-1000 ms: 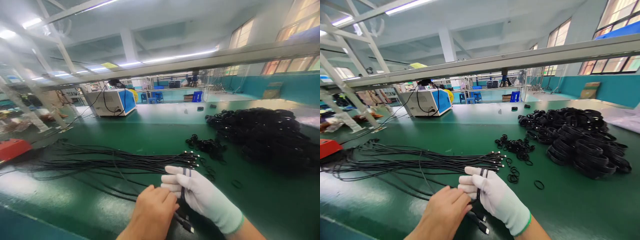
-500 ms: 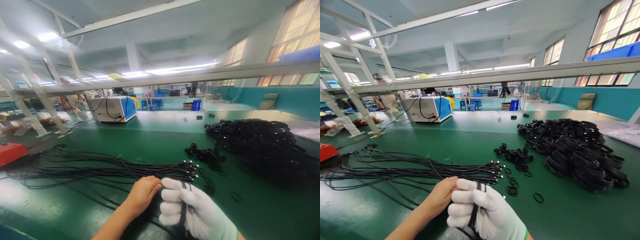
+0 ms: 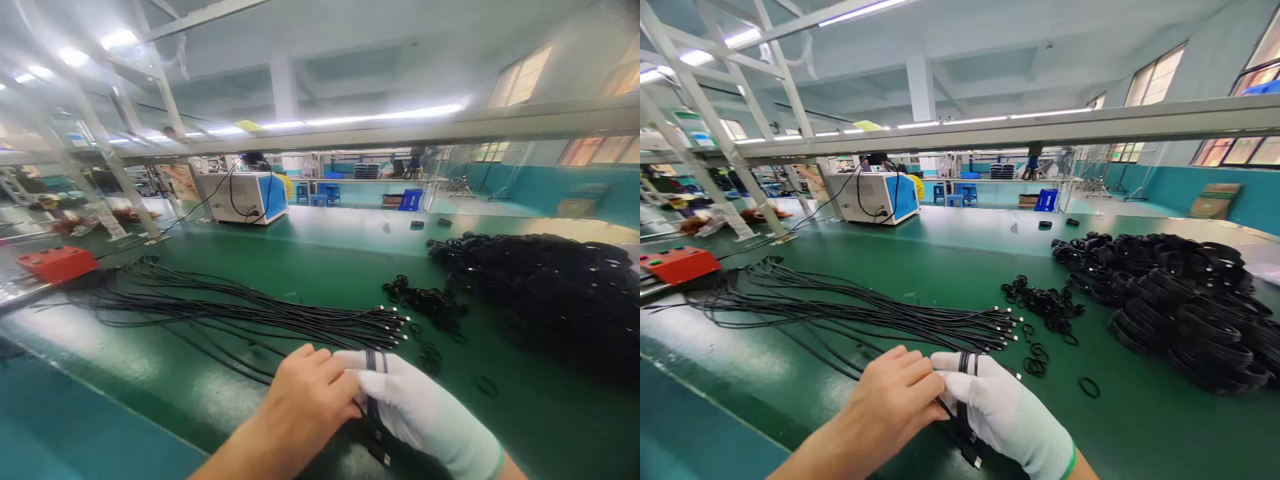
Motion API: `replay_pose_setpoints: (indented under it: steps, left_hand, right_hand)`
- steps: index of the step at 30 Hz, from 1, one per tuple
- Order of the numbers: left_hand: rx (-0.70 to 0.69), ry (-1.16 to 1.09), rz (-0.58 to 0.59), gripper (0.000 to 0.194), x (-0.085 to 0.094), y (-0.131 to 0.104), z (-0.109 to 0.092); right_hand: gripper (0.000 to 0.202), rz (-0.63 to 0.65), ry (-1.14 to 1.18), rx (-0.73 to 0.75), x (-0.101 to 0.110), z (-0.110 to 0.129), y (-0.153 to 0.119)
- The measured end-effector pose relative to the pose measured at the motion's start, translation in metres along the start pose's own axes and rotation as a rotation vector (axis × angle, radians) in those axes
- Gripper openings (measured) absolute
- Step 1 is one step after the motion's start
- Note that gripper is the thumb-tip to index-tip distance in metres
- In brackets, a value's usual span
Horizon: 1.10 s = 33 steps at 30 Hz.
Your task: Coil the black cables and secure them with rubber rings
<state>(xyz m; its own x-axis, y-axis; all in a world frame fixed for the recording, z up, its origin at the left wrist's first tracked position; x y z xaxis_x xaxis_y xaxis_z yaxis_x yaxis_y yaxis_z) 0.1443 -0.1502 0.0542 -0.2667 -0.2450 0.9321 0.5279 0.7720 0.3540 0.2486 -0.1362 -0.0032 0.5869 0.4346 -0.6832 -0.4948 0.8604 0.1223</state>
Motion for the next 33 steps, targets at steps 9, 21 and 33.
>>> replay_pose_setpoints:
  steps: [9, 21, 33]
  left_hand:
    - [0.425, -0.907, 0.423, 0.008, -0.026, 0.005, 0.048]
    - [0.75, -0.301, 0.341, 0.03, -0.042, -0.031, 0.038]
    - [0.268, 0.058, -0.103, 0.019, -0.028, -0.037, -0.004]
  right_hand:
    - [0.041, 0.301, 0.431, -0.337, -0.035, -0.039, -0.008]
    - [0.024, -0.08, 0.315, 0.162, -0.001, -0.008, 0.015]
    - [0.034, -0.222, 0.138, 0.157, 0.011, -0.005, 0.01]
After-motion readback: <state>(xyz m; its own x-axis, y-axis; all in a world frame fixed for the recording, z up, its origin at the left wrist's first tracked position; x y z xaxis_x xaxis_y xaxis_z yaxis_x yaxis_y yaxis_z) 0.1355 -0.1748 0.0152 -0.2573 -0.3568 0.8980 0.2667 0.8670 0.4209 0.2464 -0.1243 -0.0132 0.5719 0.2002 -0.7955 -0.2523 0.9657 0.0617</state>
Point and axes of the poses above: each hand's wrist, its own y-axis towards the middle knuckle, its own x-axis out of the back of the hand, z = x × y, the point moved 5 cm from there along y, towards the middle knuckle, and after that the axes turned 13 degrees about x, right-handed, at the moved point
